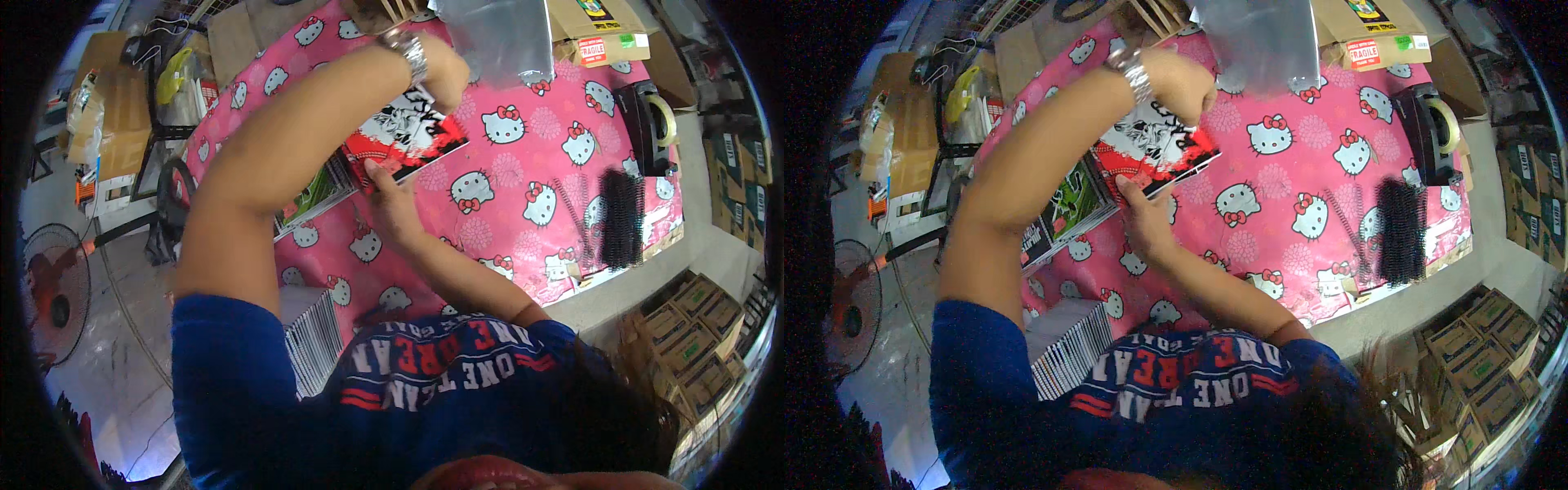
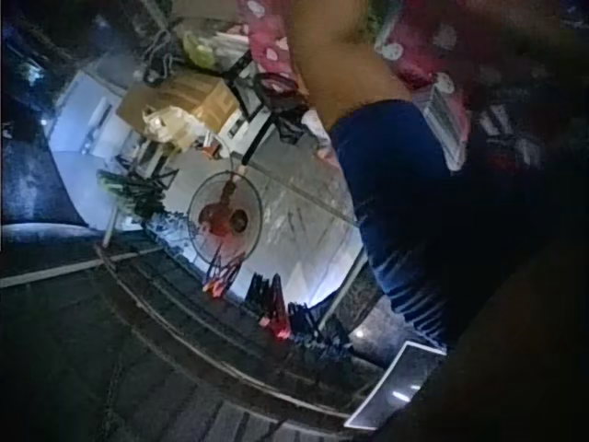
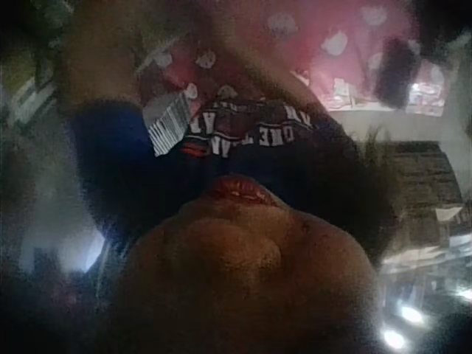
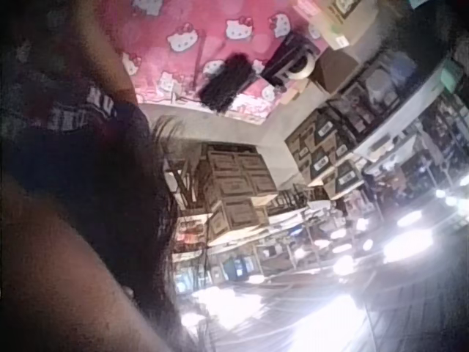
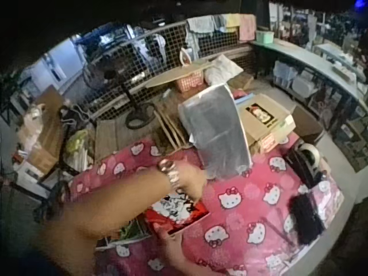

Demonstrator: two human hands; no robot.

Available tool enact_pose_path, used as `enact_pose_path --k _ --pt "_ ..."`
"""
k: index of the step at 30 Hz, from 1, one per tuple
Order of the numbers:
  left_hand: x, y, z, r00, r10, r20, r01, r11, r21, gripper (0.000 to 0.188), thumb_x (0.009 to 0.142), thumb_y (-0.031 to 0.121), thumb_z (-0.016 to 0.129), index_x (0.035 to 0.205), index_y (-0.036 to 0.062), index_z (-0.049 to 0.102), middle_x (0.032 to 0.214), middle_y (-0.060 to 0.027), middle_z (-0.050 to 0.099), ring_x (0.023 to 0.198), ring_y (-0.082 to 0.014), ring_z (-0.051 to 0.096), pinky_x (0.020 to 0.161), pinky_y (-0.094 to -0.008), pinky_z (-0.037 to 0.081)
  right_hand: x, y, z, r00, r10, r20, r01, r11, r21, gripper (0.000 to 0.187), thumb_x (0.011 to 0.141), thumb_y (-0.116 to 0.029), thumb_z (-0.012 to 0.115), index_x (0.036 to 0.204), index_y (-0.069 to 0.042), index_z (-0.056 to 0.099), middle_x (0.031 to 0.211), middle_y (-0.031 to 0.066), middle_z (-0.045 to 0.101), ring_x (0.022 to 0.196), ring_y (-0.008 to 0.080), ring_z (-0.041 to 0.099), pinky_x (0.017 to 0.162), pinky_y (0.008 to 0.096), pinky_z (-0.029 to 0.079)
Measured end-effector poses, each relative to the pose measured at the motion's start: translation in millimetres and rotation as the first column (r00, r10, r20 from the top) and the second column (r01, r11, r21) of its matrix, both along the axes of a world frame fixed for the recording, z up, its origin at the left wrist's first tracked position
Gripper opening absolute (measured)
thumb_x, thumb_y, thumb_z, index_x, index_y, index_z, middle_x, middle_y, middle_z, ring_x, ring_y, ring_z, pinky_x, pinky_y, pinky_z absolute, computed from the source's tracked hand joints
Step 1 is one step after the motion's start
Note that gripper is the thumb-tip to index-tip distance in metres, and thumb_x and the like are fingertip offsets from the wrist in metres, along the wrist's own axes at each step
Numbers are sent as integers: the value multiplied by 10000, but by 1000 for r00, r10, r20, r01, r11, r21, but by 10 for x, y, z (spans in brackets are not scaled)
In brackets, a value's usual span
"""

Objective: The person organizes a stack of spiral-bound notebooks by hand, placing several notebooks into a plastic bag and then arranging the remaining notebooks in rows on a table.

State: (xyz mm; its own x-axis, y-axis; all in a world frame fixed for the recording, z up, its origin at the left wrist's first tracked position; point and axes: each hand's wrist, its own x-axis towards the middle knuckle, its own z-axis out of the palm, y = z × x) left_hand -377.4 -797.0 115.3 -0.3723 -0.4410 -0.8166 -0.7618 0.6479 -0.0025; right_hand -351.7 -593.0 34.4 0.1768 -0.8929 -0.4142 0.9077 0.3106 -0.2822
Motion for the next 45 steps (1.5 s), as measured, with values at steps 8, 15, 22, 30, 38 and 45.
enact_pose_path --k 8,15,22,30,38,45 --pt "1540 372 -634 673 330 -662 -683 621 -385 701 736 420 632 1311 61 454 1230 -207 549 1175 -353 501 1042 -403 332 298 119 -248 943 94 -319 -70 994 87 811 770 -208 737 1301 13 166 1221 140 435 1061 213 455 941 354 376" --pt "1921 132 -911 517 649 -559 -761 647 47 696 695 432 596 1222 -11 493 1144 -223 580 1076 -285 549 872 -353 436 -253 374 -510 817 303 -490 -152 934 323 737 800 -404 673 1288 -25 272 1214 128 466 1032 231 513 881 369 419" --pt "1892 -232 -1032 218 870 -442 -708 453 542 227 718 379 591 740 154 604 815 20 567 772 -111 474 757 -264 362 104 -151 -650 971 137 -195 -125 990 71 575 858 -274 610 1314 -138 287 1272 60 460 1011 216 563 808 365 485" --pt "2147 -218 -1169 243 746 -620 -516 640 569 216 784 338 535 652 174 581 681 87 499 686 -58 420 648 -246 331 398 -127 -799 837 133 -530 -72 988 135 763 818 -147 682 1364 -177 150 1243 95 442 1075 214 502 862 405 469" --pt "2179 950 1552 310 777 -548 -873 460 159 652 800 385 648 1319 56 428 1275 -173 517 1143 -228 521 973 -333 402 -176 -23 -573 845 394 -362 -388 917 92 788 826 -443 626 1401 -121 193 1328 147 294 1169 307 379 933 431 362" --pt "3916 3712 2508 114 688 -717 -970 232 69 501 895 430 512 1219 49 545 1189 -75 592 1026 -152 558 844 -304 463 -137 1111 116 542 751 -378 -794 605 62 604 911 -355 513 1361 11 347 1349 151 427 1302 286 350 1072 421 292"
